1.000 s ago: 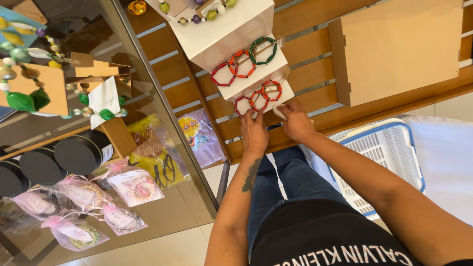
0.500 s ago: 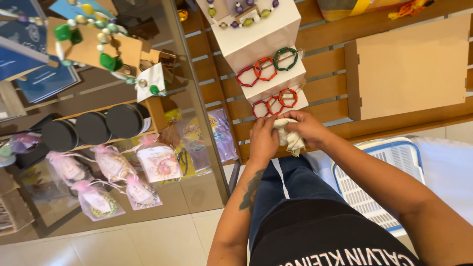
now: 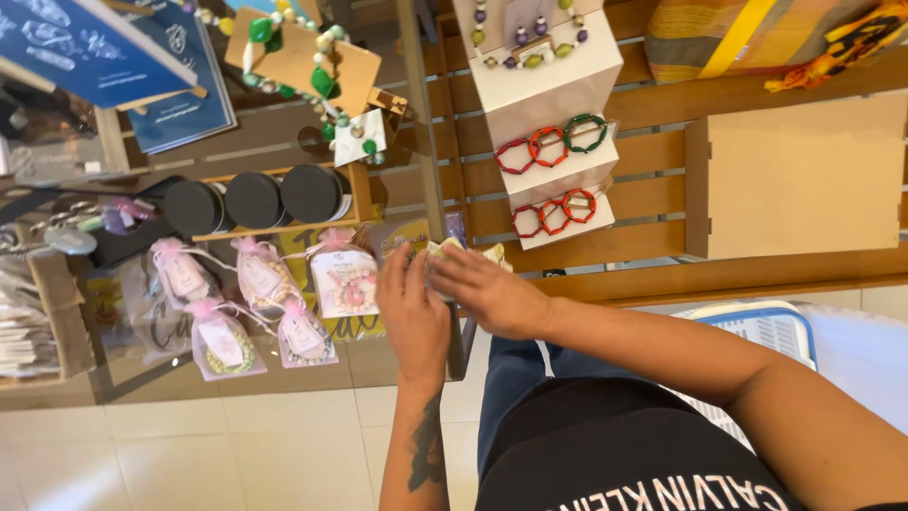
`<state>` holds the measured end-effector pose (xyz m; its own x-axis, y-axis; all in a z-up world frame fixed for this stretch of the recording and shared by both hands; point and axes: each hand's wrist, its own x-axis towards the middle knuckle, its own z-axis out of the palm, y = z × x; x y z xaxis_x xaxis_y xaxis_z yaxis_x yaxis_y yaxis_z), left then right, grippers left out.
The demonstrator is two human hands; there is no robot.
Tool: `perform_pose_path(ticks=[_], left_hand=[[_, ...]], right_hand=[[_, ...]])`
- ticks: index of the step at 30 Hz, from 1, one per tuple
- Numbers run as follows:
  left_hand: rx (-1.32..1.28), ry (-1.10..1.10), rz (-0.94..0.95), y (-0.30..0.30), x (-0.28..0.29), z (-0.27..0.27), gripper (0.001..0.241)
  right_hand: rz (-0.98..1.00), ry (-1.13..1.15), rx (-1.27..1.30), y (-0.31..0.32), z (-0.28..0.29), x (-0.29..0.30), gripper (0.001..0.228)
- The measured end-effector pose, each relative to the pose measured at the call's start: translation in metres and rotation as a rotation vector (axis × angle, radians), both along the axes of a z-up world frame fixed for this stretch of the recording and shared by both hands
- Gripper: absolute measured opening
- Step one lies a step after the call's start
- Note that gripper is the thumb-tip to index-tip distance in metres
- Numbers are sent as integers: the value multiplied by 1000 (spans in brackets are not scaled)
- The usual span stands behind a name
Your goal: Cleaning and wiping jewelry, display surfaces, a box, and a shopping bag with a cloth.
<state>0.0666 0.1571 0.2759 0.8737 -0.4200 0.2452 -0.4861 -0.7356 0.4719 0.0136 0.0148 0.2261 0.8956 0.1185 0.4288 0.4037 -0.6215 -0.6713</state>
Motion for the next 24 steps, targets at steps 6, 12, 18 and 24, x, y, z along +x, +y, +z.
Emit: perform_pose_path(ticks=[6,12,18,24], left_hand=[[-109,202,-73,9,-1,-48,49],[-137,243,-52,-17,49,-68,53],[-215,27,-26,-39,89,-107,42],[-253,-16,-20,-34,80,-109,41]], right_hand=[[-1,-71,-280,11,-23,9,35],[-57,-20,-403,-5,-41,55,49],[-117,10,-481,-21,-52,90,51],[-117,49,-461,-15,-44,82,49]])
